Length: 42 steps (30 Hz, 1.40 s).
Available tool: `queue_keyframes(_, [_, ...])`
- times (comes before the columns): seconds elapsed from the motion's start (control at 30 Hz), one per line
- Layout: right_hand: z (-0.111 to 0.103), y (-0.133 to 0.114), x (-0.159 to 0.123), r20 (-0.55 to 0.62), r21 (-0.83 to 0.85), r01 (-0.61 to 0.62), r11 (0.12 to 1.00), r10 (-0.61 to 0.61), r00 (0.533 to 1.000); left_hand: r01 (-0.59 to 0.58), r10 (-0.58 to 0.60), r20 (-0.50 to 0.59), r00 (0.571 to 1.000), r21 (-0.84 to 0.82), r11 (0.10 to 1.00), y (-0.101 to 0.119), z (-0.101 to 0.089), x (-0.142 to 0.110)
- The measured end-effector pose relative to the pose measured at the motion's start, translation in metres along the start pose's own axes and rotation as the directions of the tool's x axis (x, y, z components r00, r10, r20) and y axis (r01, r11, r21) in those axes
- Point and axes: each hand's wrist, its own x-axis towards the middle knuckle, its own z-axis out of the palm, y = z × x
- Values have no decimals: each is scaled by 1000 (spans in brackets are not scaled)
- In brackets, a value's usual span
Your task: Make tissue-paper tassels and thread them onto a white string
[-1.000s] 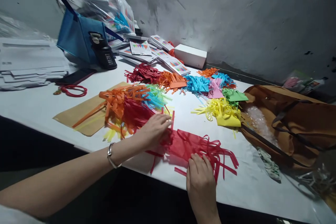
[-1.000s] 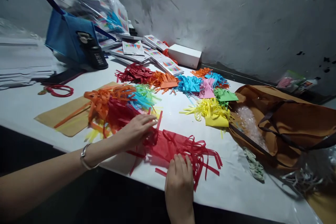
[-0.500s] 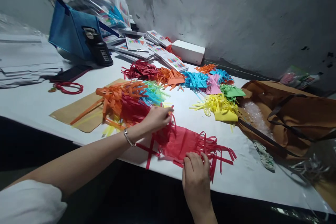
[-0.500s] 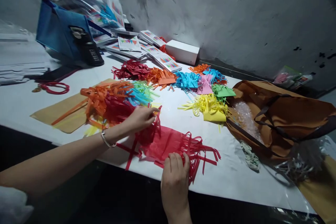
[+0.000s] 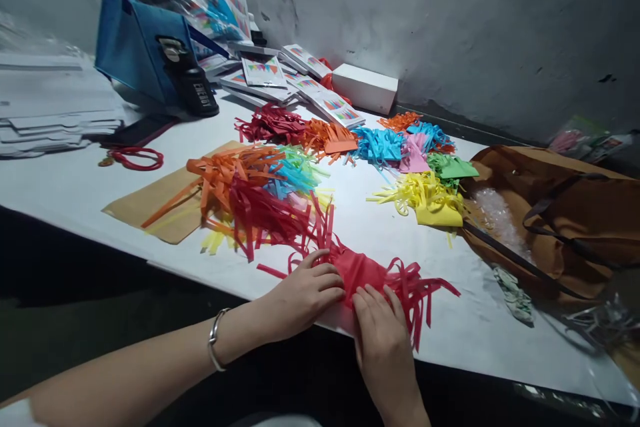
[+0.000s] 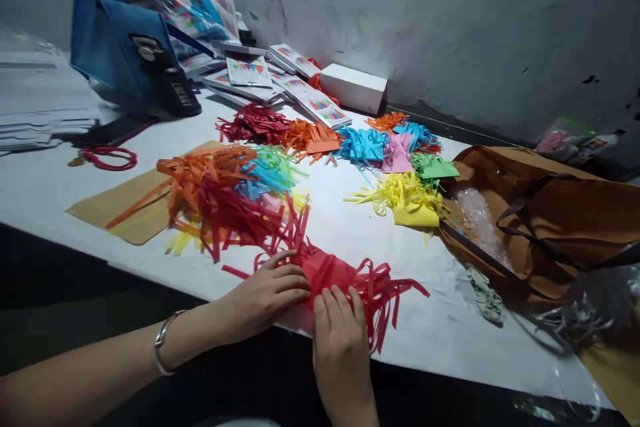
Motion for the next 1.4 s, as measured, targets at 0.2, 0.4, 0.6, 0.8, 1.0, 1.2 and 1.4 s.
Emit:
queue_keyframes(0.2, [-6,18,5,87,103,-174,979,166,982,127,-126,60,990,-15,992,-14,-9,4])
queue_keyframes(0.4, [0,29,28,179,-242,-386,890,432,884,254,-288,239,927,164,953,-38,-10,50])
queue_keyframes(0.6, [-3,25,39,179,-470,-414,780,543,820,269,-319,279,906,202,942,-52,-1,72])
queue_keyframes(0.8, [-3,11,37,43,-224,-238,945,254,966,246,-283,309,908,152,957,-55,-4,69])
queue_keyframes(1.0, [7,26,26,6,-290,-357,888,375,927,230,-250,275,928,103,968,-59,0,65])
queue_keyframes(1.2, [7,12,26,129,-187,-180,966,206,970,224,-256,267,929,144,964,-57,3,69])
queue_keyframes(1.4, [13,5,21,66,-193,-247,950,264,962,125,-145,98,985,186,975,-47,-9,66])
